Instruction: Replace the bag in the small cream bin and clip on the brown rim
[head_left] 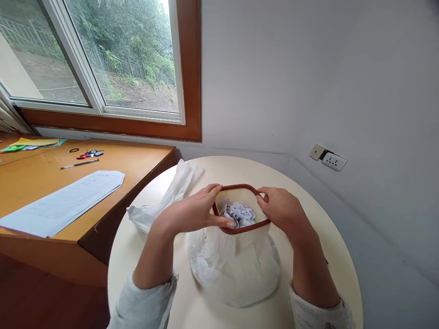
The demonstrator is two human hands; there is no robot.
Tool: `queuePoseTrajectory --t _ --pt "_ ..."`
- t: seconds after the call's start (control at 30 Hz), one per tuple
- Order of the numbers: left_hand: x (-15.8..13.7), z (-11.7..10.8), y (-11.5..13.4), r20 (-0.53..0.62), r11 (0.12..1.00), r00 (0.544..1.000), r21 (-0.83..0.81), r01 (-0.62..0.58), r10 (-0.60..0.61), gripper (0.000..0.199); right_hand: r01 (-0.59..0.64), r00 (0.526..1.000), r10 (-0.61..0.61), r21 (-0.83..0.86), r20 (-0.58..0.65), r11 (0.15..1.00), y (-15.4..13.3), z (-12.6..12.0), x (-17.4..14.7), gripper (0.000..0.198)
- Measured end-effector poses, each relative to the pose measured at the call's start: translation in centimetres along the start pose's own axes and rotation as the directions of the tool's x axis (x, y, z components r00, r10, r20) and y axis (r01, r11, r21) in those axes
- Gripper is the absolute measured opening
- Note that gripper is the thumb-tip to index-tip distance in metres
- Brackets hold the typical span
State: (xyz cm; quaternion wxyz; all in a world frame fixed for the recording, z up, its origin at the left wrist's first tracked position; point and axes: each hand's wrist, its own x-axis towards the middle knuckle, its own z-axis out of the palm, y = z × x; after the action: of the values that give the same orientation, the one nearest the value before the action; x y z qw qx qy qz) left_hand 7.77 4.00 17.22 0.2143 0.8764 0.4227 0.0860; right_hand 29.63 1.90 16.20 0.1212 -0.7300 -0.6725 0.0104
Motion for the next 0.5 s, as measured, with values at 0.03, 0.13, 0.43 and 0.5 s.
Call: queuePoseTrajectory --t 0.03,0.13,0.43,0.5 --pt "0.07 0.04 -0.05 0.001 1.0 1.0 -0.001 0.002 -0.002 0.077 0.004 1.0 -0.004 -0.001 0.001 1.0 0.01 0.04 0.02 0.027" --pt "0.28 0.08 -0.08 0.008 1.0 1.0 -0.007 0.019 -0.019 0.076 0.006 1.0 -0.006 -0.016 -0.006 1.0 0.04 0.13 0.07 0.027" --pt "-0.08 -0.33 0.6 0.004 0.999 0.999 0.017 0.035 -0.036 0.08 -0.037 0.999 0.036 -0.08 -0.019 0.996 0.0 0.35 0.34 0.028" --pt "-0.22 -0.42 0.7 0.026 0.999 0.999 0.022 0.043 -0.044 0.083 -0.037 0.999 0.036 -0.075 -0.017 0.997 -0.05 0.34 0.34 0.029"
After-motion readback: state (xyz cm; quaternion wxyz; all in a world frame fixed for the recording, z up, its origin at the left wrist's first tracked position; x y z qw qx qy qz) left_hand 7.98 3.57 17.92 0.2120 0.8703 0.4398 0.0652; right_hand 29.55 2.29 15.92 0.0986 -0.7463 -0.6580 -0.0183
